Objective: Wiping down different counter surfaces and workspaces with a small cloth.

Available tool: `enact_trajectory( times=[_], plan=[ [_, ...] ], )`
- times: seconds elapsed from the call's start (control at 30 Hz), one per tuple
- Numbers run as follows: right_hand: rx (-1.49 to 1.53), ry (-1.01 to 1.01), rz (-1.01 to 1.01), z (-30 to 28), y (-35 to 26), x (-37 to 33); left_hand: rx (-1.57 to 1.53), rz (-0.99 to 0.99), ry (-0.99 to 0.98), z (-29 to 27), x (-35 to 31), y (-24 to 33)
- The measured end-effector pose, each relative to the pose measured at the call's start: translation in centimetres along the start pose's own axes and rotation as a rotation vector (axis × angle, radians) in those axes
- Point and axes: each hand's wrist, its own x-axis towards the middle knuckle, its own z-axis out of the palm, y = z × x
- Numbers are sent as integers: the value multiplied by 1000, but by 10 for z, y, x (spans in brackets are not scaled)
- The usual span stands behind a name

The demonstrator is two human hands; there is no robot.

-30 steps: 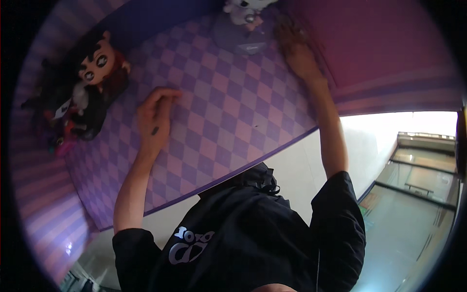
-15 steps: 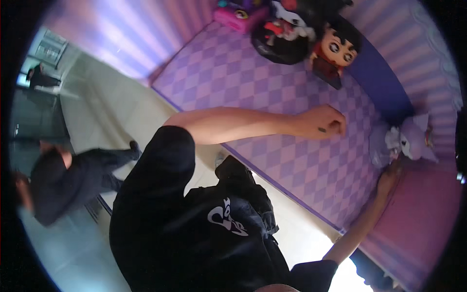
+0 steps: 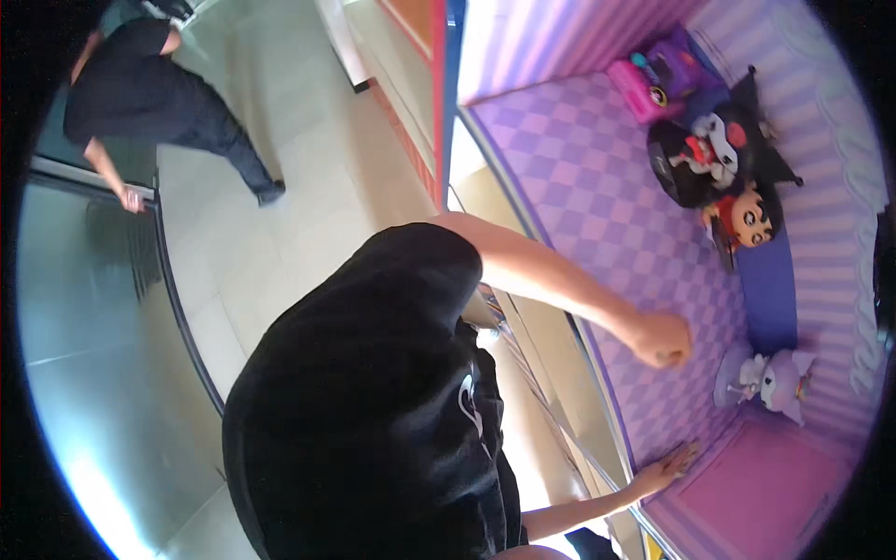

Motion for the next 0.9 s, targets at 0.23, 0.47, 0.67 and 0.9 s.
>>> enact_trajectory(
  times=[0.23, 0.47, 0.67, 0.9],
  plan=[
    [-314, 143, 191, 13, -35, -54, -264, -195, 119, -130, -189, 133],
    [-45, 215, -302, 79, -271, -132, -447, -690, 707, -189, -401, 156],
    [931, -762, -651, 79, -524, -247, -476, -669, 967, -225, -431, 179],
    [1170, -737, -906, 131, -658, -256, -740, -797, 1256, -282, -415, 206]
  ],
)
